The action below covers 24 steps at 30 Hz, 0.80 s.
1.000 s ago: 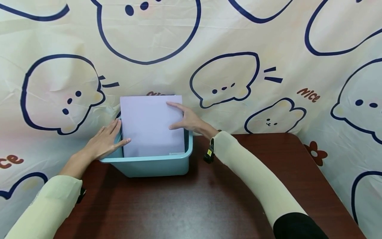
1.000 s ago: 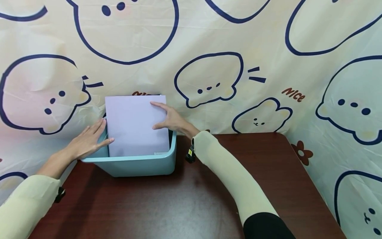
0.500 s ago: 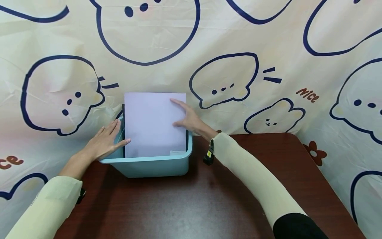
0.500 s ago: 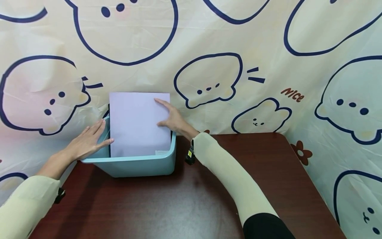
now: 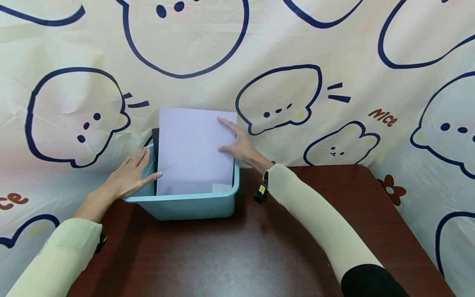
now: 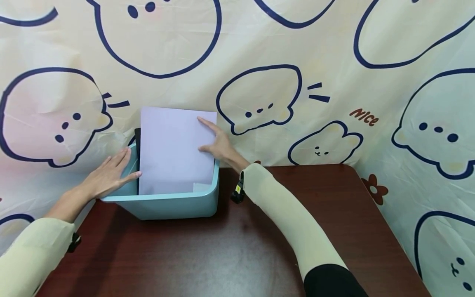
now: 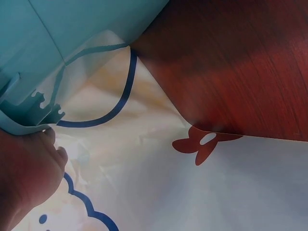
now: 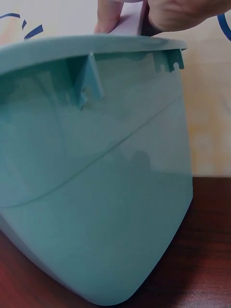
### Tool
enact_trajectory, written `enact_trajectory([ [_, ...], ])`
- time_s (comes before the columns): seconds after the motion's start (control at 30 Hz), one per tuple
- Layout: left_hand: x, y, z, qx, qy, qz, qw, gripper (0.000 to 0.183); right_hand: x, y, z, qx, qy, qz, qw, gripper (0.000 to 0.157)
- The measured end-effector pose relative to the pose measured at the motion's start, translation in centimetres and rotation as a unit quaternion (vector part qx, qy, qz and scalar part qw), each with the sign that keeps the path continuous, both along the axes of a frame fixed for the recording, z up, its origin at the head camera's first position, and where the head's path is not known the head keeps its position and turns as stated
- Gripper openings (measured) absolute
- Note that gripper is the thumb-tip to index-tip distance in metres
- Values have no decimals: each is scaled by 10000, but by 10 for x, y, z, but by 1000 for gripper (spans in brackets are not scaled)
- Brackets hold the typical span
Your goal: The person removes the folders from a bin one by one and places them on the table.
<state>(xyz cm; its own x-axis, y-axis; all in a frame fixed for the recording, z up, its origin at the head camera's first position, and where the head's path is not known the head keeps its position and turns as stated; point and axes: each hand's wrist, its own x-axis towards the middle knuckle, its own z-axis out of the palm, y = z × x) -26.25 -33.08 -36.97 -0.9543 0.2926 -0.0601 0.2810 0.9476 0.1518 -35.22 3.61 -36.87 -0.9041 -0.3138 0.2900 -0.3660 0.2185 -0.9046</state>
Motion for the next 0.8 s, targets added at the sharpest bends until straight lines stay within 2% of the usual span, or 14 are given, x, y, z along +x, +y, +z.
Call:
enact_trajectory([
  [0.33,-1,-1,0,5,-30,32,10000,101,4,8,16,-215,370,-298,9986,93],
  [0.8,-1,0,0,-79,-39,84,9999,100,7,27,42,-432,500,-715,9953,93],
])
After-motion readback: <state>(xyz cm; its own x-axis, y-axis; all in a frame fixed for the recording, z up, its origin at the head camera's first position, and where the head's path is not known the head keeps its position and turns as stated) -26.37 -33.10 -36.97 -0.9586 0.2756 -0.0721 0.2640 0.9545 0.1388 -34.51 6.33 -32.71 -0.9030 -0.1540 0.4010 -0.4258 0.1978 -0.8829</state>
